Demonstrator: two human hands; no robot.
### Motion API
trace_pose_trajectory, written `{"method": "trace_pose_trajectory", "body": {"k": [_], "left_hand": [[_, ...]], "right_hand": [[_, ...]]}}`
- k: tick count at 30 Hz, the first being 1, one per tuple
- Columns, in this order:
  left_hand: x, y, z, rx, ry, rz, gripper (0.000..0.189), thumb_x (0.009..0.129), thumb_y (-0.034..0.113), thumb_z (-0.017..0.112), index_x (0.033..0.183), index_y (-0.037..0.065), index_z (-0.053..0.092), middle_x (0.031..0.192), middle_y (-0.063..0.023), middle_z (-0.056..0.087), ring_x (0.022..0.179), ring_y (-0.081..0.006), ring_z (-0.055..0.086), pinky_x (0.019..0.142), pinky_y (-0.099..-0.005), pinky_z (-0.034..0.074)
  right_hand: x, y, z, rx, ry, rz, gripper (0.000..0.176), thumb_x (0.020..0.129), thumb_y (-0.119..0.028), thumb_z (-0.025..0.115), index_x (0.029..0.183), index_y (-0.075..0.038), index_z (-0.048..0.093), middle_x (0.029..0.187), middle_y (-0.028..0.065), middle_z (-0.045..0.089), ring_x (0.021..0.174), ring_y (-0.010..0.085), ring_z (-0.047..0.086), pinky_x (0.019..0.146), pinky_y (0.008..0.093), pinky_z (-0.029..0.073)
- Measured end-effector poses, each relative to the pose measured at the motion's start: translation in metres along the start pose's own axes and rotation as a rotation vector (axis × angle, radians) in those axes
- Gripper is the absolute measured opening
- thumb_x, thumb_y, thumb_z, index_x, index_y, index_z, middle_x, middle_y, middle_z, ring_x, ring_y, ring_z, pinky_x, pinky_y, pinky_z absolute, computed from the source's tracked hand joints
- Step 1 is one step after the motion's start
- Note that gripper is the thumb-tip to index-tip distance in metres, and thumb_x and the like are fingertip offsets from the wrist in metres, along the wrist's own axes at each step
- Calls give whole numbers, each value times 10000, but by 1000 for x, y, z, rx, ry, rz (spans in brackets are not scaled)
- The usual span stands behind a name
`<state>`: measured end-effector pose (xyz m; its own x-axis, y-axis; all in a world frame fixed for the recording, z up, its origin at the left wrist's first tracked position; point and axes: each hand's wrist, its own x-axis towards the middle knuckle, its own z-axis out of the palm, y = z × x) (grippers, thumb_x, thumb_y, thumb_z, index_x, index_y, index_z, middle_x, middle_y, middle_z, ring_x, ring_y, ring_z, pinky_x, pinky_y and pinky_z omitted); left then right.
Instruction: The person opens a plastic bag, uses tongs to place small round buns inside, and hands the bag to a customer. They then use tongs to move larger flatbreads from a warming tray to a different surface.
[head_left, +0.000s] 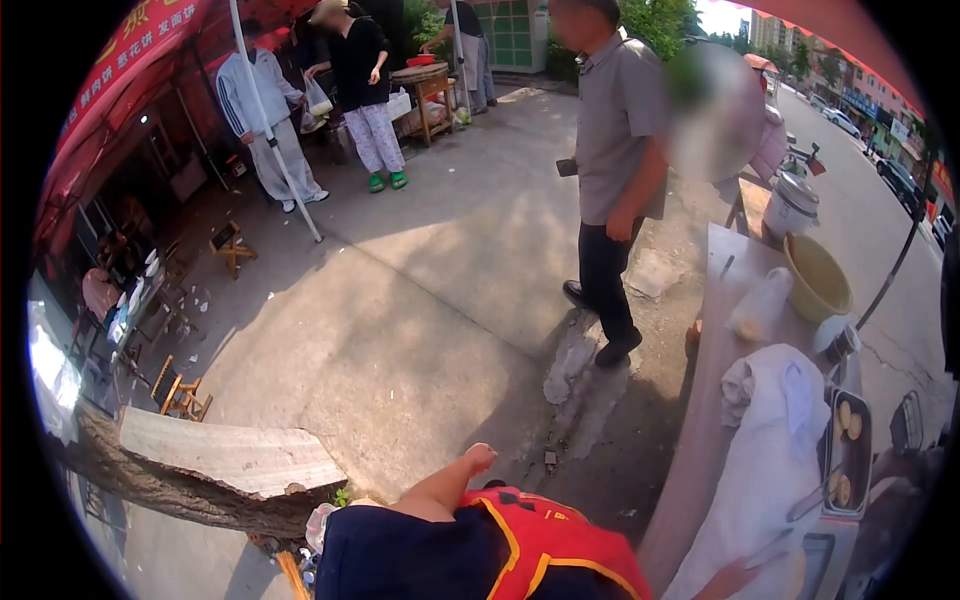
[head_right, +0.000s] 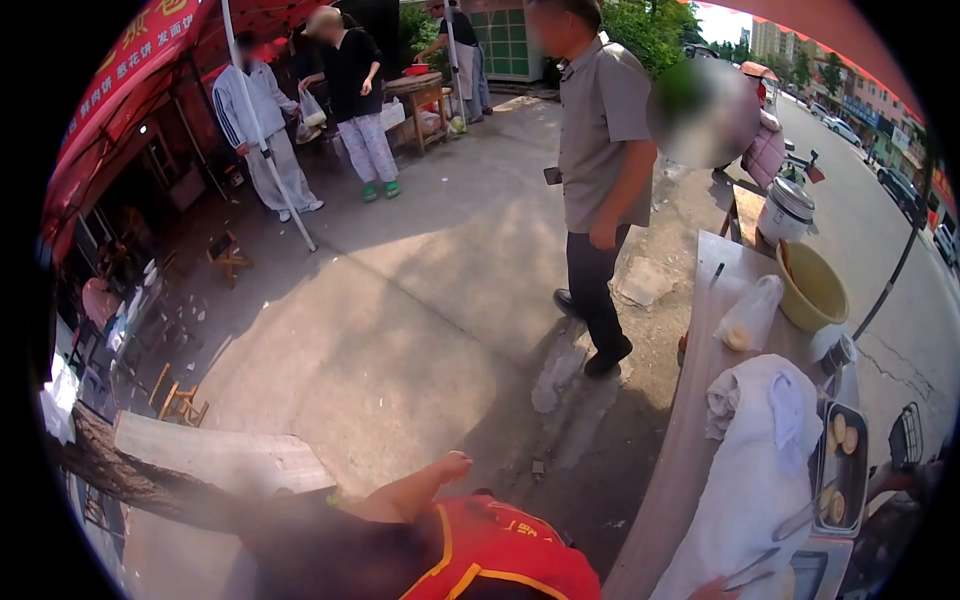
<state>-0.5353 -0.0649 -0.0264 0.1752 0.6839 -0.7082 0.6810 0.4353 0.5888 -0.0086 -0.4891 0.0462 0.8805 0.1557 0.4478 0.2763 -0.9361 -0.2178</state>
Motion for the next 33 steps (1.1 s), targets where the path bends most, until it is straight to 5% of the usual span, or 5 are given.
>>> {"method": "trace_pose_trajectory", "body": {"k": [11, 14, 17, 24, 33], "left_hand": [[-19, 18, -3, 0, 8, 30, 225, 753, 205, 473, 669, 33, 592, 549, -83, 532, 455, -205, 501, 424, -351, 407], [-1, 4, 0, -1, -14, 54, 229, 764, 207, 475, 667, 34, 589, 548, -81, 530, 452, -203, 496, 416, -347, 401], [13, -15, 3, 116, -13, 99, 225, 775, 212, 478, 692, 36, 590, 551, -81, 528, 455, -199, 495, 412, -343, 398], [-3, 2, -4, 115, -85, 194, 174, 815, 193, 471, 796, 63, 585, 565, -38, 498, 469, -162, 489, 396, -313, 367], [-6, 18, -8, -444, -260, -95, 75, 823, 154, 463, 817, 103, 517, 622, -4, 473, 494, -127, 461, 393, -257, 344]], "right_hand": [[5, 18, 15, -711, 64, -265, 316, 855, -246, 404, 1014, -77, 618, 1007, 114, 605, 1037, 286, 517, 982, 483, 292], [5, 17, 15, -569, -23, -166, 330, 854, -261, 405, 1041, -78, 606, 1031, 120, 596, 1057, 287, 507, 989, 478, 291], [12, -29, -45, 119, -107, 256, 681, 854, -432, 476, 1252, 96, 310, 1243, 247, 415, 1110, 366, 443, 938, 376, 363], [9, -21, -26, 1, -79, 252, 562, 847, -318, 471, 1253, 47, 337, 1204, 235, 452, 1087, 362, 461, 913, 397, 372], [13, -70, -82, 180, -58, 444, 534, 797, -254, 498, 1268, -47, 357, 1197, 176, 483, 1049, 347, 492, 852, 423, 404]]}}
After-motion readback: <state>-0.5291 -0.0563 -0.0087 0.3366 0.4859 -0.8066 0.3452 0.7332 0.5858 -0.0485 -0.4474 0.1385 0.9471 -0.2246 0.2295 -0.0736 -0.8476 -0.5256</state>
